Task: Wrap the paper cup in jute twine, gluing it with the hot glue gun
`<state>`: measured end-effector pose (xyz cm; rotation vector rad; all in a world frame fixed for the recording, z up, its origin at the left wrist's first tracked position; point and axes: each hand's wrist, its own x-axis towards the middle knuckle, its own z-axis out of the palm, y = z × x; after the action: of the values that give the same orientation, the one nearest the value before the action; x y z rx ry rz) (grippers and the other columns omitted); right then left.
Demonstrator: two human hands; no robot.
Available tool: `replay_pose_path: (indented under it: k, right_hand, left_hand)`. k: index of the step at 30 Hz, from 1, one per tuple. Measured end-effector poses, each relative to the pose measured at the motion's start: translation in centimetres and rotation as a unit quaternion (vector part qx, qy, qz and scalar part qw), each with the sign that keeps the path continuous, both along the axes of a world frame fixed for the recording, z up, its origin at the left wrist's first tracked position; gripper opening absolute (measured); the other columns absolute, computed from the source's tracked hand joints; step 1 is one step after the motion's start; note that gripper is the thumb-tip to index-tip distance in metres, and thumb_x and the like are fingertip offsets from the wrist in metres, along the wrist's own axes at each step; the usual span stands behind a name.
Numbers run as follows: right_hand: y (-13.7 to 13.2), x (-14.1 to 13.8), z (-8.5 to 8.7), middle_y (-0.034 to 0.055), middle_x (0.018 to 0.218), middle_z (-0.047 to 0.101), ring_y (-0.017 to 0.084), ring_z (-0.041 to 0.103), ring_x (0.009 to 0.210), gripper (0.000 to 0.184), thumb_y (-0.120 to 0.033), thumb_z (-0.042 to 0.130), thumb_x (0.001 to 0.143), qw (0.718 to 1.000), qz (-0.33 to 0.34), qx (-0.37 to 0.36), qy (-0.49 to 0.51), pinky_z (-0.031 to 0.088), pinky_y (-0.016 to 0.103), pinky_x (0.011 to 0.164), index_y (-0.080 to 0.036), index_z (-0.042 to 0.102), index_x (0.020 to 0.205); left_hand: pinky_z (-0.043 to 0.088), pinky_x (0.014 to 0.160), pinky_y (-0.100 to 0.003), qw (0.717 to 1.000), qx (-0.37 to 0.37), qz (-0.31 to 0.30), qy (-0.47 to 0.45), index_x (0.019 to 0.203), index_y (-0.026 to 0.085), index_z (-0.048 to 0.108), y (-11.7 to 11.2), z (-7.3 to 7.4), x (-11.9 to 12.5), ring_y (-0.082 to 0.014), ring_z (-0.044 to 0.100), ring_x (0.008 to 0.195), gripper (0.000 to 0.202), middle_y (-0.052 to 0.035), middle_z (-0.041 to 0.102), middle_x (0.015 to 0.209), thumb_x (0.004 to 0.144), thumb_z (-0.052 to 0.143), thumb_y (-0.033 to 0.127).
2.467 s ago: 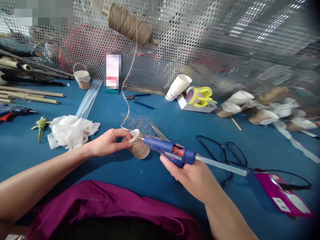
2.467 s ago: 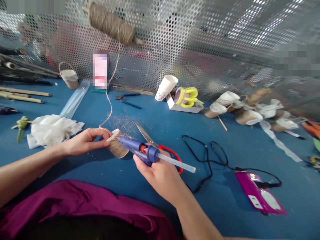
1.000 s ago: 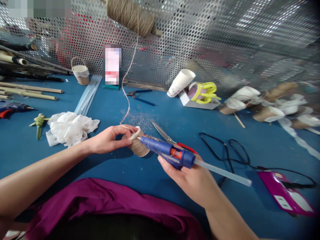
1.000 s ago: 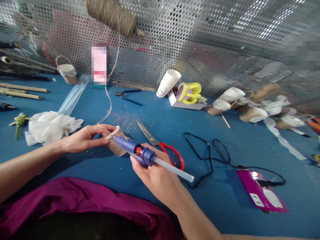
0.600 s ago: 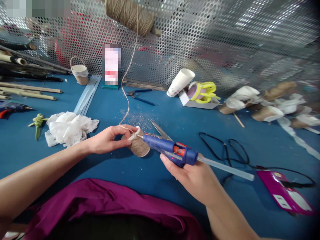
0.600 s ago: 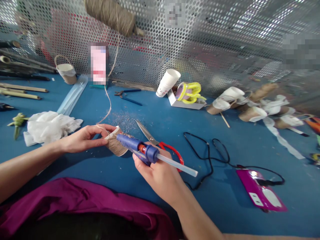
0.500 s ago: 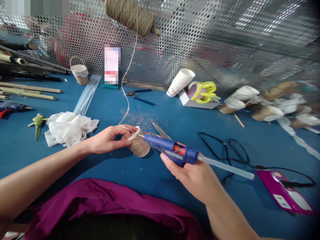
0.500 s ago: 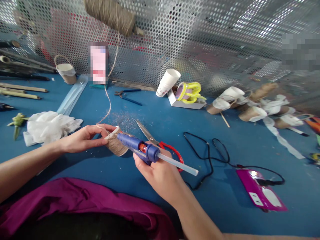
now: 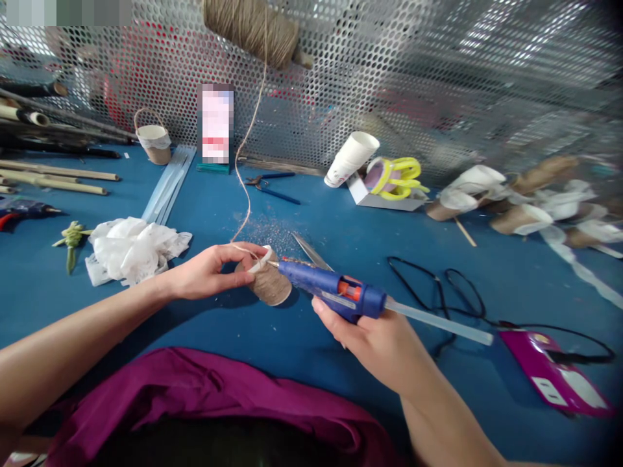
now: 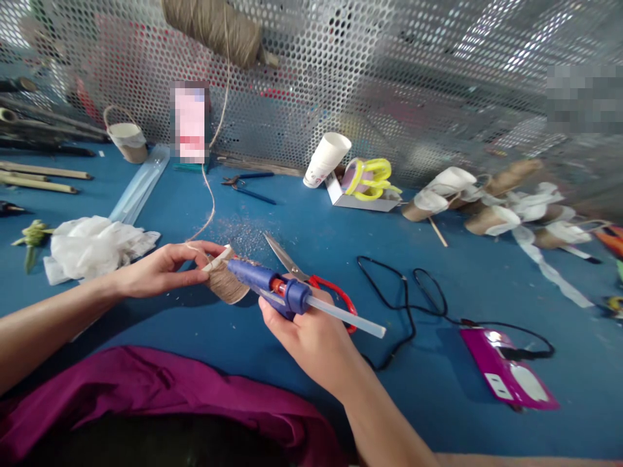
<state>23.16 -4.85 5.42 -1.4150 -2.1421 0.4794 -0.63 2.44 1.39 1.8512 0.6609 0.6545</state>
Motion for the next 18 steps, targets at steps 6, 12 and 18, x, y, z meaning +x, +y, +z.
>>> replay_pose_path:
  k: [6, 12, 18]
  right_hand:
    - [0.26, 0.15, -0.19, -0.0025, 0.045, 0.053, 0.014, 0.057, 0.047, 0.028, -0.029, 0.051, 0.081, 1.0, -0.014, 0.002, 0.003, 0.046, 0.024, 0.047, -0.022, 0.047, 0.054]
    - [-0.02, -0.07, -0.15, -0.0038, 0.043, 0.051, 0.012, 0.051, 0.038, 0.027, -0.03, 0.05, 0.081, 0.999, -0.014, -0.021, 0.022, 0.043, 0.022, 0.038, -0.022, 0.048, 0.056]
    - [-0.02, -0.08, -0.02, -0.0016, 0.052, 0.058, 0.013, 0.056, 0.044, 0.024, -0.028, 0.051, 0.081, 1.0, -0.01, -0.001, 0.009, 0.048, 0.024, 0.045, -0.022, 0.05, 0.058]
  left_hand:
    - [0.036, 0.098, -0.036, 1.0, 0.003, -0.005, -0.003, 0.073, 0.012, 0.055, 0.03, -0.03, -0.02, -0.0217, 0.049, 0.116, 0.013, -0.0135, 0.054, 0.122, 0.084, 0.052, 0.019]
    - [0.036, 0.099, -0.037, 1.0, 0.004, -0.004, 0.007, 0.073, 0.012, 0.055, -0.02, 0.1, -0.04, -0.0216, 0.05, 0.115, 0.014, -0.0137, 0.053, 0.124, 0.083, 0.052, 0.02]
    - [0.036, 0.099, -0.038, 1.0, 0.006, -0.002, 0.007, 0.073, 0.013, 0.055, -0.02, 0.15, 0.01, -0.0216, 0.049, 0.116, 0.014, -0.0131, 0.054, 0.124, 0.084, 0.051, 0.02]
